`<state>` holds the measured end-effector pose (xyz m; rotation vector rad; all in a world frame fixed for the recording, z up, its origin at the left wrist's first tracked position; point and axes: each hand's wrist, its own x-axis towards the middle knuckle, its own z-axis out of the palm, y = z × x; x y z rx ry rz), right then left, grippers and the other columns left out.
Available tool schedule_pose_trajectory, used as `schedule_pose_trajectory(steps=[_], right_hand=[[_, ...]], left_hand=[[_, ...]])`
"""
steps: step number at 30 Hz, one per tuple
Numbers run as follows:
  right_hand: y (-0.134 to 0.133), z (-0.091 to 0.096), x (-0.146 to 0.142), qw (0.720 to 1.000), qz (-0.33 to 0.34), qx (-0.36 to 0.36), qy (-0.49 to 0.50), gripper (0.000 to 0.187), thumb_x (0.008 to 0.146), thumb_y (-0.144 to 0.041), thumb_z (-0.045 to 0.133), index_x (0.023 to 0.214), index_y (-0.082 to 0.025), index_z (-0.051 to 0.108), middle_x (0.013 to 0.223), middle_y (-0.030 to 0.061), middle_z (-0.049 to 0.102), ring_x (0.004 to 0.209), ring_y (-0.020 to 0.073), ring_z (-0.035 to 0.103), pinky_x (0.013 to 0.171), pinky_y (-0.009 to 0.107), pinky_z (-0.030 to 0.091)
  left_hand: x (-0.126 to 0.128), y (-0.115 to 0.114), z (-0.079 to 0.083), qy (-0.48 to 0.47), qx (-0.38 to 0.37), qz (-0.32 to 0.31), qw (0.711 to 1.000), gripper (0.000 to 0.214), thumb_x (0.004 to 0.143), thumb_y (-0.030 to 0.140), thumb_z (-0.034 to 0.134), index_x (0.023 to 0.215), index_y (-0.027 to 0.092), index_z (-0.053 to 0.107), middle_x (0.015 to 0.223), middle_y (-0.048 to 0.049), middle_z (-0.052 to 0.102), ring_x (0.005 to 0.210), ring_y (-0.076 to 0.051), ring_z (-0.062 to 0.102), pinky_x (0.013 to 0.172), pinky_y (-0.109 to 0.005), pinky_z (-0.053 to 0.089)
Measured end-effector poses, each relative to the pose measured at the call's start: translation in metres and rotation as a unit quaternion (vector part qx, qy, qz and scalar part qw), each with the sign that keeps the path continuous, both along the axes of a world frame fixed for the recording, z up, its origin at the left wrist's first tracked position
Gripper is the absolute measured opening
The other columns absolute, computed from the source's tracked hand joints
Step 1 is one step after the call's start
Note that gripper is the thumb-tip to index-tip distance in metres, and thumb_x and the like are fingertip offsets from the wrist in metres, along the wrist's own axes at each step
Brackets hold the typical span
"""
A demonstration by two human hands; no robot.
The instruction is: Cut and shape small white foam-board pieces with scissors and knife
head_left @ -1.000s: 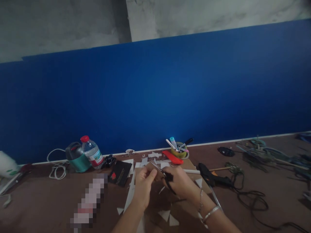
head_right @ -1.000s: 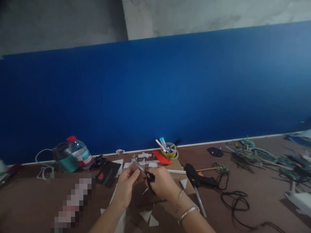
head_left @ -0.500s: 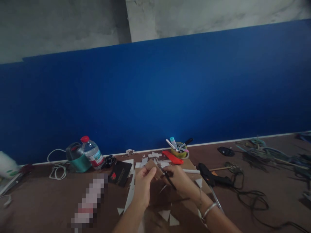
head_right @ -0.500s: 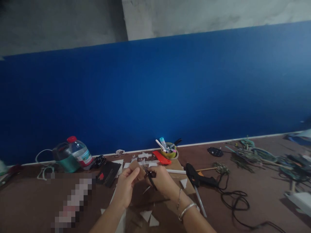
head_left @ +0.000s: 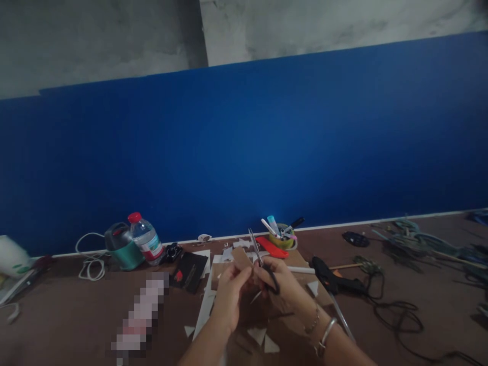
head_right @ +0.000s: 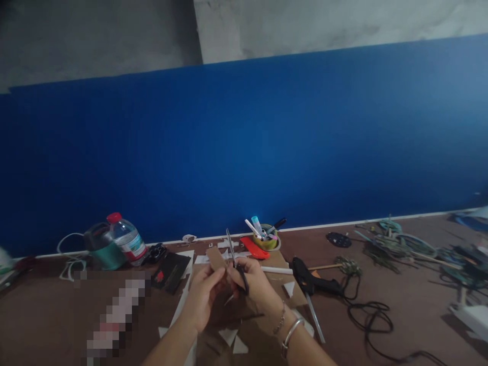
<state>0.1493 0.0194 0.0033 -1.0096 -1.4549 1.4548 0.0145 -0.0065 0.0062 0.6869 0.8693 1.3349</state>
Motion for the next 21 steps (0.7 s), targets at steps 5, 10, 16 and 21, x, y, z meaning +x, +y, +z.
schedule_pose_trajectory(steps=[5,10,16,21], right_hand=[[-0.002,0.016,0.013,0.985,0.017,0.095,-0.143,0.016,0.069,-0.026,0.063,0.081,-0.015,0.059,0.064,-0.0018,0.057,0.058,0.0119,0.052,0.053,0.021,0.040],[-0.006,0.023,0.018,0.931,0.038,0.191,-0.307,0.012,0.066,-0.017,0.062,0.078,-0.016,0.064,0.065,-0.0010,0.058,0.058,0.0123,0.047,0.052,0.022,0.034],[-0.008,0.025,0.014,0.916,0.033,0.211,-0.339,0.010,0.069,-0.020,0.060,0.077,-0.017,0.063,0.066,-0.0001,0.061,0.057,0.0122,0.046,0.052,0.023,0.032],[-0.008,0.025,0.015,0.909,0.029,0.230,-0.346,0.011,0.067,-0.018,0.060,0.078,-0.018,0.062,0.069,0.0009,0.062,0.059,0.0132,0.048,0.054,0.023,0.032]], left_hand=[[-0.007,0.007,-0.002,0.033,0.002,0.055,0.998,0.023,0.061,0.029,0.078,0.070,0.013,0.064,0.061,0.0012,0.060,0.055,-0.009,0.054,0.054,-0.020,0.043],[-0.012,0.010,0.000,0.047,0.019,0.048,0.998,0.022,0.062,0.029,0.077,0.066,0.013,0.063,0.062,0.0020,0.058,0.057,-0.009,0.053,0.056,-0.020,0.043],[-0.013,0.010,-0.005,0.056,0.028,0.034,0.997,0.021,0.064,0.028,0.075,0.063,0.013,0.060,0.059,0.0025,0.057,0.056,-0.009,0.052,0.056,-0.020,0.041],[-0.012,0.010,-0.008,0.037,0.029,0.037,0.998,0.022,0.063,0.029,0.077,0.063,0.013,0.061,0.059,0.0021,0.058,0.055,-0.008,0.052,0.057,-0.020,0.041]])
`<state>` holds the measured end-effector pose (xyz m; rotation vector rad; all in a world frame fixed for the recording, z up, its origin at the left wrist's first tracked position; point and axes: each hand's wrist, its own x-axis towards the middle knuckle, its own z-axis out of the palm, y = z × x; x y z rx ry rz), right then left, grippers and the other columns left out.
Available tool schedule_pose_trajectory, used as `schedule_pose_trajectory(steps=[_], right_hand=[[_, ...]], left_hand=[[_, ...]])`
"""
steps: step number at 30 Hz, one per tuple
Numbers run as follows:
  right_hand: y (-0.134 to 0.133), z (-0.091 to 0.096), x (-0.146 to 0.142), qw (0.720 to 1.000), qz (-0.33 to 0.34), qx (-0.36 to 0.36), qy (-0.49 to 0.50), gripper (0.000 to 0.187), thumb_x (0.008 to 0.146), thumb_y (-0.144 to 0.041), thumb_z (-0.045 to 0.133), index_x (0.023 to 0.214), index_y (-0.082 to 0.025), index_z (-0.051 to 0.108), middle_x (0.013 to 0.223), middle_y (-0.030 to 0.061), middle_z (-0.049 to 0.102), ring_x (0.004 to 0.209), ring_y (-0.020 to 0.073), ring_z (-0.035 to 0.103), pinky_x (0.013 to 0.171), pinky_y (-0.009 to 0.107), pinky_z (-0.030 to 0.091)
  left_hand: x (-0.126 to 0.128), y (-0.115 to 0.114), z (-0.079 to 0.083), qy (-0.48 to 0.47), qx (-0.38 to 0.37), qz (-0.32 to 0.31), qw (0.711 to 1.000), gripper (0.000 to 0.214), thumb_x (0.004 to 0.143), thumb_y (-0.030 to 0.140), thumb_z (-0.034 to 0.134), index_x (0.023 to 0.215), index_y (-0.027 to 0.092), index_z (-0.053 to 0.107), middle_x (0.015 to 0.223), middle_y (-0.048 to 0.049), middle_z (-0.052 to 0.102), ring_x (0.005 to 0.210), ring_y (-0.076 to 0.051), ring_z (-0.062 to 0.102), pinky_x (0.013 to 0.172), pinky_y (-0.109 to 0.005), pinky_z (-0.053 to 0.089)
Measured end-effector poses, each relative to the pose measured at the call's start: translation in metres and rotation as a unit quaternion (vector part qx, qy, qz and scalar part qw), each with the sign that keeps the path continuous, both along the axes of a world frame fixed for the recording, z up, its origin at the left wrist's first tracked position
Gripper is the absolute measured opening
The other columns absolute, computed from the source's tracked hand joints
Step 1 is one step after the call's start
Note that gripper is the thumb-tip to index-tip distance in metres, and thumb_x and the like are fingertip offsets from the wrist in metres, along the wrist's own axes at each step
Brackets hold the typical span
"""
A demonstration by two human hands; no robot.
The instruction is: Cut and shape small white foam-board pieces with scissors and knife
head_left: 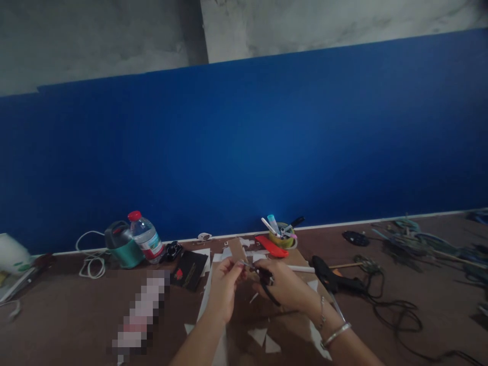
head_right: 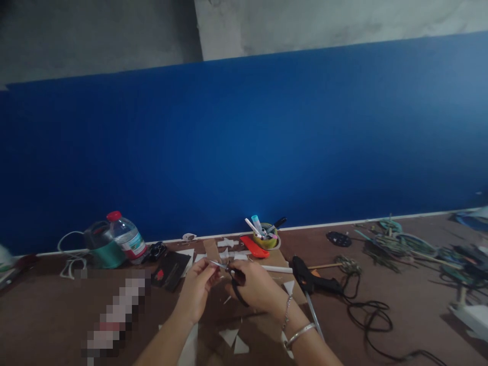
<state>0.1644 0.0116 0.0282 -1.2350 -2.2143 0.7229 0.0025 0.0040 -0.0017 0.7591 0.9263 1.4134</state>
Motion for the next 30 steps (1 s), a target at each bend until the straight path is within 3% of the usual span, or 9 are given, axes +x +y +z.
schedule_pose_trajectory(steps=[8,24,30], right_hand=[[0.000,-0.008,-0.004,1.000,-0.009,0.017,-0.001,0.009,0.072,-0.020,0.056,0.079,-0.018,0.062,0.065,0.0007,0.061,0.057,0.0129,0.049,0.053,0.023,0.031],[0.001,-0.023,-0.010,0.997,-0.011,0.058,0.045,0.014,0.076,-0.014,0.050,0.075,-0.016,0.064,0.066,0.0017,0.062,0.060,0.0125,0.048,0.056,0.021,0.035],[0.003,-0.021,-0.009,0.997,-0.014,0.047,0.055,0.013,0.074,-0.015,0.051,0.071,-0.015,0.064,0.061,0.0001,0.058,0.058,0.0116,0.045,0.054,0.021,0.034]], left_hand=[[0.003,-0.002,0.008,0.003,-0.003,0.020,1.000,0.025,0.059,0.031,0.079,0.064,0.013,0.062,0.061,0.0011,0.058,0.057,-0.009,0.053,0.058,-0.021,0.044],[0.004,0.001,-0.003,-0.030,-0.006,0.031,0.999,0.028,0.060,0.032,0.080,0.073,0.012,0.066,0.064,0.0003,0.063,0.059,-0.009,0.055,0.061,-0.021,0.044],[0.002,0.002,0.002,-0.027,-0.005,0.014,1.000,0.026,0.061,0.030,0.079,0.074,0.012,0.064,0.065,0.0003,0.063,0.059,-0.010,0.056,0.059,-0.021,0.044]])
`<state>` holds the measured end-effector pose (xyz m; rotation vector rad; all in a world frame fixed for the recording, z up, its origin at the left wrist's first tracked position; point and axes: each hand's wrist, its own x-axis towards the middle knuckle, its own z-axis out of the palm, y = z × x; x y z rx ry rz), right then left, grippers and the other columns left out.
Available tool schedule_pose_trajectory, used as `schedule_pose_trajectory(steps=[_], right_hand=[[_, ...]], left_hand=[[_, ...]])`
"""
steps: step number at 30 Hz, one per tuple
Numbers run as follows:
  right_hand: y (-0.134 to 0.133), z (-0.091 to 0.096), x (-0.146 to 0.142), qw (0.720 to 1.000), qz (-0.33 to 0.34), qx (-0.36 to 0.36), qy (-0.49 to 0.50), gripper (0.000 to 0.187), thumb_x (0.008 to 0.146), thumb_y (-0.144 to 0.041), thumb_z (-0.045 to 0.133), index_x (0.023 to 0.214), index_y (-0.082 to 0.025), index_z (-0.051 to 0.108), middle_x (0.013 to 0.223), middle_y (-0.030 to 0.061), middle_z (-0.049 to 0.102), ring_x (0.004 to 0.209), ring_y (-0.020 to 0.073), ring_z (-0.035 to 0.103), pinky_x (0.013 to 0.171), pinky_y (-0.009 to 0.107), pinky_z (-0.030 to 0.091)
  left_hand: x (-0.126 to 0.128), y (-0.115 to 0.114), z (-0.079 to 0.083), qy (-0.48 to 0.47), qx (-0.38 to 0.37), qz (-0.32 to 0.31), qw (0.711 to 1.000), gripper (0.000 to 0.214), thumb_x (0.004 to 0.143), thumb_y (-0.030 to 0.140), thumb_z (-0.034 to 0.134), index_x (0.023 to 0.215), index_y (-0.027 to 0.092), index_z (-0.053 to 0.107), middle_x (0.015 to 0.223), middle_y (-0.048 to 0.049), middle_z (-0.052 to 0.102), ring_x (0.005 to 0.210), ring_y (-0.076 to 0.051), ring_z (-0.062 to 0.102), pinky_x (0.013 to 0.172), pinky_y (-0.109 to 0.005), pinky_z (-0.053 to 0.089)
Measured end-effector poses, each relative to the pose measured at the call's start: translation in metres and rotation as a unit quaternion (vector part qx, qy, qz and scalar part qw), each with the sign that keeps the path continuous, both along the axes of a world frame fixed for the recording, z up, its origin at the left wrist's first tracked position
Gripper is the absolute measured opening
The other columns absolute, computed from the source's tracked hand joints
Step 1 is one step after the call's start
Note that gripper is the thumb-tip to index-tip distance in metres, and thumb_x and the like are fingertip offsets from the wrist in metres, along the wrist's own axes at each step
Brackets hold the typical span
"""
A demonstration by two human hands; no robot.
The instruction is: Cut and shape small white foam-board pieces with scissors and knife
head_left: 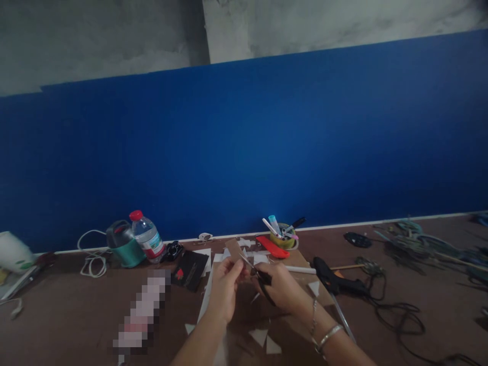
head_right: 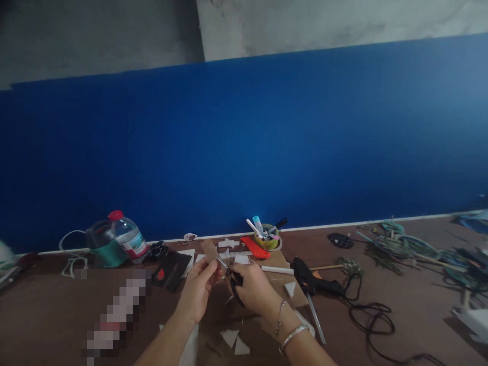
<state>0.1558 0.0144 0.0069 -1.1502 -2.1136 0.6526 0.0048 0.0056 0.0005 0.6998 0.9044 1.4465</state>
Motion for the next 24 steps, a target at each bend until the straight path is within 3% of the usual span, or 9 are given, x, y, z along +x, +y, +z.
schedule_pose_trajectory(steps=[5,11,24], right_hand=[[0.000,0.009,0.006,0.999,0.006,-0.032,-0.006,0.011,0.071,-0.017,0.054,0.065,-0.014,0.063,0.055,-0.0021,0.052,0.054,0.0103,0.040,0.050,0.021,0.030],[-0.003,0.014,0.006,0.998,0.004,-0.069,-0.011,0.015,0.069,-0.017,0.054,0.075,-0.014,0.068,0.060,0.0001,0.059,0.055,0.0118,0.045,0.050,0.021,0.032],[-0.002,0.009,0.007,1.000,-0.001,-0.022,-0.023,0.014,0.070,-0.016,0.053,0.072,-0.015,0.066,0.059,-0.0005,0.058,0.055,0.0112,0.045,0.051,0.021,0.032]], left_hand=[[-0.007,0.001,0.003,0.027,-0.004,-0.017,0.999,0.023,0.065,0.031,0.075,0.075,0.014,0.061,0.063,0.0016,0.061,0.056,-0.010,0.055,0.057,-0.022,0.043],[-0.010,0.004,-0.004,0.097,0.024,-0.018,0.995,0.022,0.067,0.031,0.074,0.070,0.013,0.062,0.062,0.0008,0.060,0.057,-0.010,0.054,0.059,-0.022,0.042],[-0.009,0.003,-0.011,0.102,0.041,0.011,0.994,0.022,0.067,0.033,0.074,0.074,0.014,0.064,0.064,0.0006,0.062,0.059,-0.011,0.055,0.060,-0.023,0.043]])
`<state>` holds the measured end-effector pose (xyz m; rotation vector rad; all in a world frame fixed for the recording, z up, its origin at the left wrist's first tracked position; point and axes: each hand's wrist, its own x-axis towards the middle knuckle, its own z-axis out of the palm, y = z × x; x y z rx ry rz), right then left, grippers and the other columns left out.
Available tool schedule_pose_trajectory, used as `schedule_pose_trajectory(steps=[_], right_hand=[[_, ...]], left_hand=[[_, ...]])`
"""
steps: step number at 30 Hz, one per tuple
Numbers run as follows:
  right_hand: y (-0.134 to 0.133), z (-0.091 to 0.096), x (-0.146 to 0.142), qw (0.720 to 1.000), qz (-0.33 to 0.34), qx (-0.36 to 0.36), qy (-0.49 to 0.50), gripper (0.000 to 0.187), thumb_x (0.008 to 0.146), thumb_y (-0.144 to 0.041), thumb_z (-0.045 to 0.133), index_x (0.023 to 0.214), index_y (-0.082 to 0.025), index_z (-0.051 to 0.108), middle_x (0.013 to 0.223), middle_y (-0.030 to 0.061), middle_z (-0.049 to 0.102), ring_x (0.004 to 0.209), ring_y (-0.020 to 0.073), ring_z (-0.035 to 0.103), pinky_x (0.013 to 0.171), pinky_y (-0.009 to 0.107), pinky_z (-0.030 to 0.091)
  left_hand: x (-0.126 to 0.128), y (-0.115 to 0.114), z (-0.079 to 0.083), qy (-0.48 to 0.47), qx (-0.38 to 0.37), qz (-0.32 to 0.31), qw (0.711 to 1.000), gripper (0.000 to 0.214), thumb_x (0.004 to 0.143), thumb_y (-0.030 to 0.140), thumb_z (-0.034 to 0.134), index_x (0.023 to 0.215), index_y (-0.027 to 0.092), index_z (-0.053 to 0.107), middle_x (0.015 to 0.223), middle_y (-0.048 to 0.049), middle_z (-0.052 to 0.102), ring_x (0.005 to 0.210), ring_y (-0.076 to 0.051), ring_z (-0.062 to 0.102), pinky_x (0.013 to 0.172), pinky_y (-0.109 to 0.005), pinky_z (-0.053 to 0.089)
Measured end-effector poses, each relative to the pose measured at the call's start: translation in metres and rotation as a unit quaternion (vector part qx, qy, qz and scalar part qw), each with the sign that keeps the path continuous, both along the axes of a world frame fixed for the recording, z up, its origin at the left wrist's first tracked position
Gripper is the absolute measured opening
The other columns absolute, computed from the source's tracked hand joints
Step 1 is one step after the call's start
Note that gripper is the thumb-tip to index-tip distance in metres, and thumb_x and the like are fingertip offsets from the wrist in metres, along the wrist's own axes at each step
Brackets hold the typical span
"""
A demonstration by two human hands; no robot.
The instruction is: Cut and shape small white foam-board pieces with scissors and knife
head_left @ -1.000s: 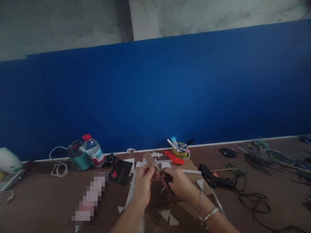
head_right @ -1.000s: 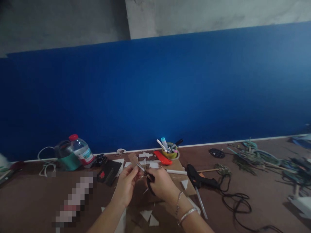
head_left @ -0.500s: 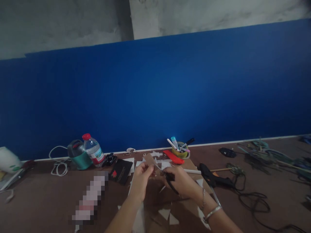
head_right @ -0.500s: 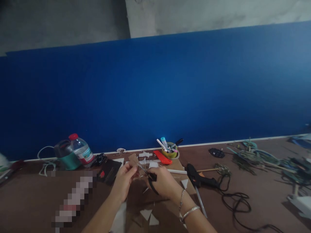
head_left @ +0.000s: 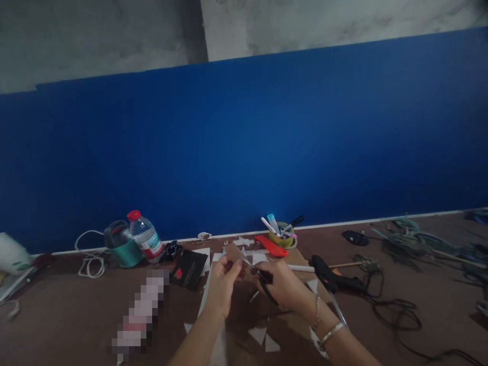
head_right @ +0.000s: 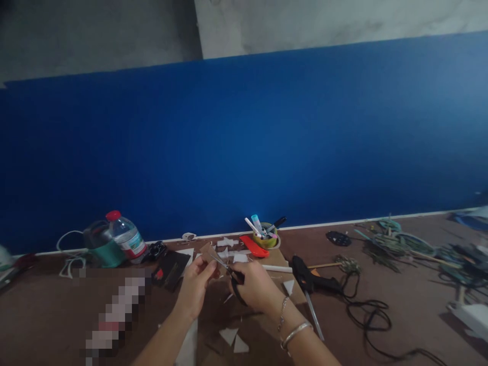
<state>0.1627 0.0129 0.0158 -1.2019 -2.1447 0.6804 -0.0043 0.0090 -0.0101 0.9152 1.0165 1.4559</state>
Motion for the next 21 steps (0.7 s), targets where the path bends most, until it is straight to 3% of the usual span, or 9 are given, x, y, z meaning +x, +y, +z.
schedule_pose_trajectory(steps=[10,13,21], right_hand=[[0.001,-0.003,-0.001,1.000,0.017,-0.001,0.017,0.015,0.073,-0.017,0.053,0.067,-0.014,0.067,0.057,0.0001,0.059,0.055,0.0112,0.045,0.050,0.020,0.032],[0.000,-0.001,-0.001,1.000,0.014,-0.014,0.010,0.015,0.071,-0.017,0.053,0.069,-0.014,0.068,0.057,0.0002,0.059,0.054,0.0112,0.045,0.050,0.021,0.031],[-0.002,0.001,-0.002,1.000,-0.005,-0.009,-0.012,0.014,0.068,-0.016,0.054,0.073,-0.015,0.067,0.059,-0.0005,0.060,0.054,0.0114,0.045,0.050,0.021,0.031]], left_hand=[[-0.002,0.000,0.010,-0.040,-0.035,-0.028,0.998,0.035,0.062,0.034,0.077,0.088,0.015,0.067,0.077,-0.0034,0.070,0.066,-0.015,0.061,0.064,-0.025,0.046],[-0.005,0.001,0.011,-0.033,-0.039,-0.025,0.998,0.035,0.059,0.034,0.079,0.084,0.013,0.068,0.073,-0.0044,0.070,0.065,-0.016,0.062,0.063,-0.025,0.046],[-0.002,0.000,0.003,-0.035,0.002,-0.052,0.998,0.028,0.068,0.030,0.074,0.090,0.013,0.069,0.084,-0.0074,0.073,0.076,-0.020,0.066,0.077,-0.032,0.049]])
